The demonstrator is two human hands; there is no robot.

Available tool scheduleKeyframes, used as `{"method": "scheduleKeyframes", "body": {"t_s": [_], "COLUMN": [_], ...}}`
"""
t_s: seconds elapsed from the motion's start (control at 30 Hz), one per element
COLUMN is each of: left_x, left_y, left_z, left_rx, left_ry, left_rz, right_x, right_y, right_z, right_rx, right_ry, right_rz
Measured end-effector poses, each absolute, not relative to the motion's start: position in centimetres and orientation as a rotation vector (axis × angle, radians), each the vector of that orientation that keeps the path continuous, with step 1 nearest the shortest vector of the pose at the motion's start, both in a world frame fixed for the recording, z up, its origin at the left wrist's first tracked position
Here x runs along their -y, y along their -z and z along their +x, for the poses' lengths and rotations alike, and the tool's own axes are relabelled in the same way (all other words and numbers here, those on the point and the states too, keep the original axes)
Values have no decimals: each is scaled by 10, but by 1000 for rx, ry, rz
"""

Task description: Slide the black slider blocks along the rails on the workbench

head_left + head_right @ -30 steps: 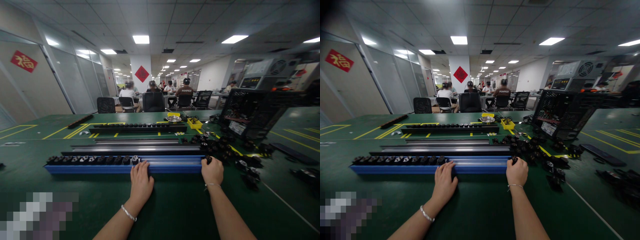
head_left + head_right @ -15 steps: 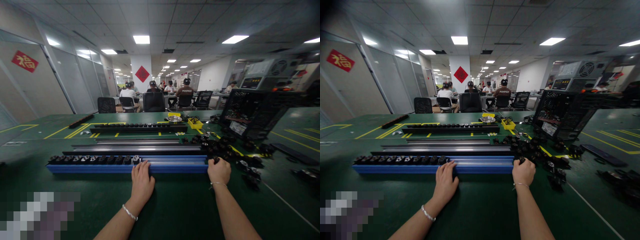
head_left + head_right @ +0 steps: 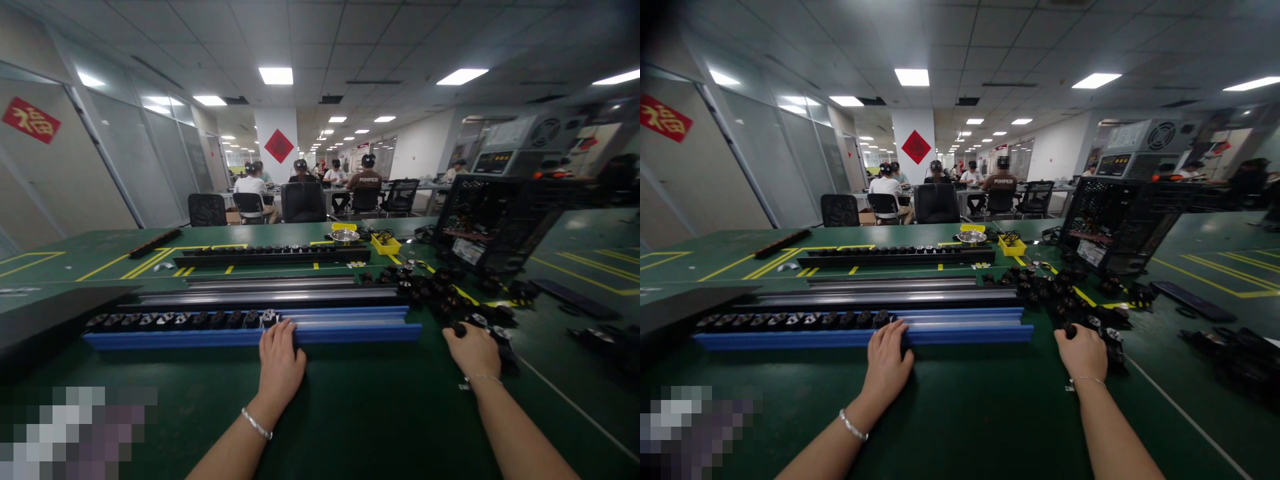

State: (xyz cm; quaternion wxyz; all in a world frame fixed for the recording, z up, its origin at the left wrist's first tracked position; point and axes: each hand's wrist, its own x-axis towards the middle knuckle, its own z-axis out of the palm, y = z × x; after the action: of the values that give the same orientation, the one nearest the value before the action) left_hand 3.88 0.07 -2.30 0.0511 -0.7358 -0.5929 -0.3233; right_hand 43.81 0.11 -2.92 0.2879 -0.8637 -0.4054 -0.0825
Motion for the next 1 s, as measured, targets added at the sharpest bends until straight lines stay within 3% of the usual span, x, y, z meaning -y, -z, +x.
{"method": "scheduleKeyframes", "body": {"t_s": [0.2, 0.47, 0.67, 1.0], "left_x": [-3, -12, -13, -12], "left_y": [16, 18, 20, 16], "left_z": [34, 24, 21, 22], "left_rx": [1887, 2019, 2077, 2080], "left_ry": [1037, 939, 810, 775], "left_rz": [-2090, -1877, -1941, -1967], "right_x": [-5, -2, 1, 1], "right_y": [31, 37, 30, 26], "right_z": [445, 436, 416, 323], "right_rx": [1112, 1154, 1329, 1964], "right_ry": [155, 409, 624, 529], "right_rz": [-2436, -2383, -2067, -1716]}}
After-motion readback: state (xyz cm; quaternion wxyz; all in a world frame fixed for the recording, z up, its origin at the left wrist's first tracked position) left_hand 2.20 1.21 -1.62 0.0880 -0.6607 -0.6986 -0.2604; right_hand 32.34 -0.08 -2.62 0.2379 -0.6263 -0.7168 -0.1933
